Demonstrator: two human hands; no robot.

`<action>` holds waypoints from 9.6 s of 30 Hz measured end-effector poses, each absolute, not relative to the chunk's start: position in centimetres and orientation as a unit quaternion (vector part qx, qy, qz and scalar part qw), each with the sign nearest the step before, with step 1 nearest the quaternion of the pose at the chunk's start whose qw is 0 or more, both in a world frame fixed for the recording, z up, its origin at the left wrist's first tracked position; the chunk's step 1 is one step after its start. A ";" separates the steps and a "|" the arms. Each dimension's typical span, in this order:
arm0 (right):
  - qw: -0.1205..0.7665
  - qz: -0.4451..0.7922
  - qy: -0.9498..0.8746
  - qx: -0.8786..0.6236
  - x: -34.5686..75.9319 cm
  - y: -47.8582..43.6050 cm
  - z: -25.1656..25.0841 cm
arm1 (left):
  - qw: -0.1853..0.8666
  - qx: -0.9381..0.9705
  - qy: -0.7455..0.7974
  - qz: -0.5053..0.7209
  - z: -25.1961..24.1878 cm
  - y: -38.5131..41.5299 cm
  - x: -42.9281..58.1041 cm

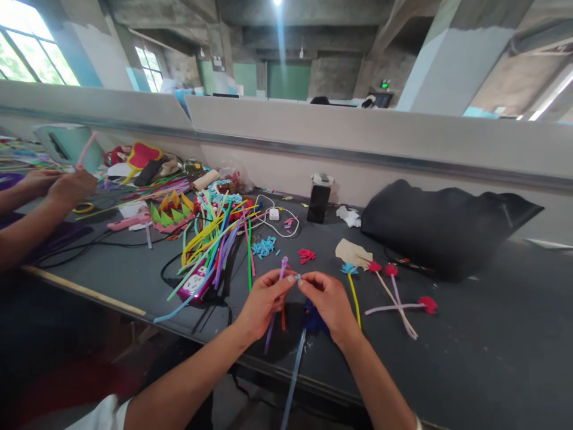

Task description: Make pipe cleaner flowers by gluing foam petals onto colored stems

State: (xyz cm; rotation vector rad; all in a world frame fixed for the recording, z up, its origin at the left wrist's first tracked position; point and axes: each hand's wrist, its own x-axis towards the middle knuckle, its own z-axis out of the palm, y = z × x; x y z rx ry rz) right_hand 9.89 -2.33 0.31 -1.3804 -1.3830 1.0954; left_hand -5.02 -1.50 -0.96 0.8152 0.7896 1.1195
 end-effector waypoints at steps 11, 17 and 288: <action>0.388 0.233 -0.669 -0.590 11.2 -1.7 -0.7 | 0.668 0.343 0.393 0.531 -1.6 -0.6 -5.1; 0.374 0.153 -0.723 -0.560 10.5 -2.4 -0.5 | 0.732 0.316 0.345 0.496 -1.9 -0.5 -5.4; 0.546 0.416 -0.514 -0.514 11.3 -4.5 -0.6 | 0.761 0.328 0.282 0.483 -0.9 -1.0 -6.2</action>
